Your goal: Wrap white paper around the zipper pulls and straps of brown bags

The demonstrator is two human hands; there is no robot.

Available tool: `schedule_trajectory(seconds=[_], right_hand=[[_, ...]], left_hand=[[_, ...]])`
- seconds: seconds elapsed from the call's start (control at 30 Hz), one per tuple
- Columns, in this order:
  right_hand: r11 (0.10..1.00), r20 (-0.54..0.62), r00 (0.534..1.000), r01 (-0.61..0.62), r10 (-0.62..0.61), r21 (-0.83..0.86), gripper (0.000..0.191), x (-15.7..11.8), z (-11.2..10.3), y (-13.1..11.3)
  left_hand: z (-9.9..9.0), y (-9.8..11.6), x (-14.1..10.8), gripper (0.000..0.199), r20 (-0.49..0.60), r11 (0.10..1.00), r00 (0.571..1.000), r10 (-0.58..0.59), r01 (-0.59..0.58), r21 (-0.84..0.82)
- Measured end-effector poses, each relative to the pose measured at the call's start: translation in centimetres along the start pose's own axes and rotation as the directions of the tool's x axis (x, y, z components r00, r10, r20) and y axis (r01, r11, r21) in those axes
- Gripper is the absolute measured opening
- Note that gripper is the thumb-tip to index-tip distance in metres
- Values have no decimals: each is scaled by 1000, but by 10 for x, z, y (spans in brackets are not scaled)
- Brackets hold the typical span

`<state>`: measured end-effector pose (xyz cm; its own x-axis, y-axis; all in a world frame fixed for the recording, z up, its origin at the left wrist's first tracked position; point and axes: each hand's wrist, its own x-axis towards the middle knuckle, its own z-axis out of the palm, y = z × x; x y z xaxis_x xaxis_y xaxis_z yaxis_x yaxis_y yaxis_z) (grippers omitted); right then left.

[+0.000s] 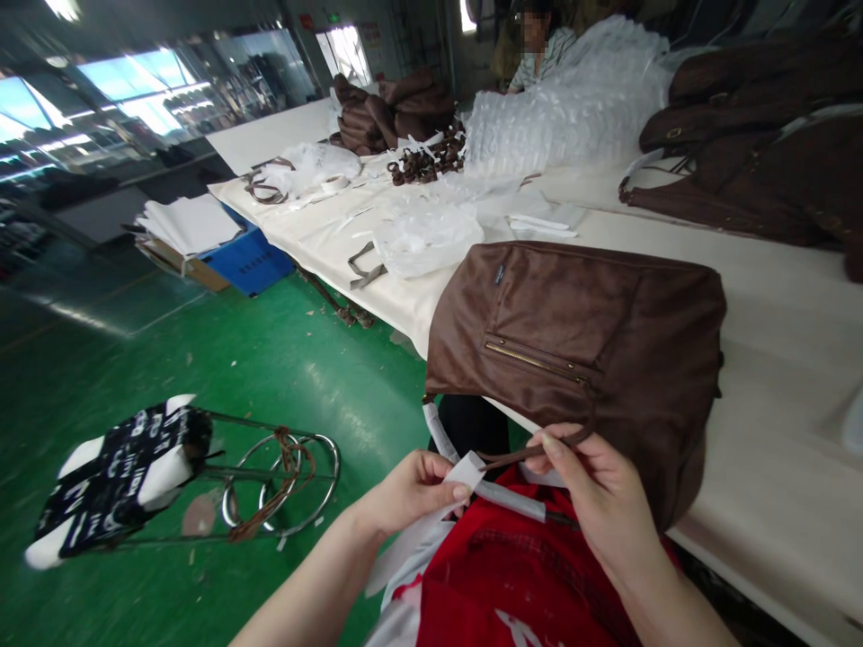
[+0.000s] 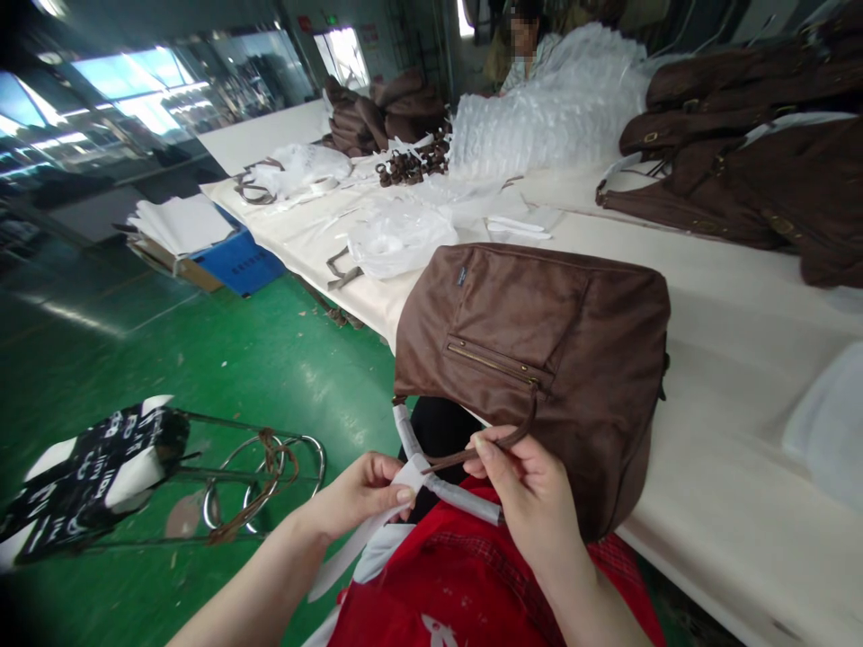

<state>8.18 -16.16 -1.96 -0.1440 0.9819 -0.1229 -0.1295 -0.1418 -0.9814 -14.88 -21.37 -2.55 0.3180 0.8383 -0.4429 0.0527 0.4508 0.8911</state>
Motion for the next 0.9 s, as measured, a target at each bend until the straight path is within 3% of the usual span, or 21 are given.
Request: schedule_trajectory(seconds=[0.23,0.47,0.7,0.77,0.9], right_hand=[[996,77,996,-41,35,74,29,-1,-1,-5],[985,169,972,-169,160,40,35,3,2,-1],[993,179,981,-51,70,-109,31,9,16,12],[991,149,980,-124,131,-53,33,11,15,15],[932,129,955,-290,267,217,44,12,10,14]], left_hand=[[-2,-7,7,49,-42,1000,999,-26,25,-9],[1,3,10,42,-55,959,987,152,-134,249],[12,20,21,39,-21,830,962,272,-223,512],[14,22,24,40,15,819,964,264,-232,525],[13,26,24,44,55,811,966,252,-242,532]])
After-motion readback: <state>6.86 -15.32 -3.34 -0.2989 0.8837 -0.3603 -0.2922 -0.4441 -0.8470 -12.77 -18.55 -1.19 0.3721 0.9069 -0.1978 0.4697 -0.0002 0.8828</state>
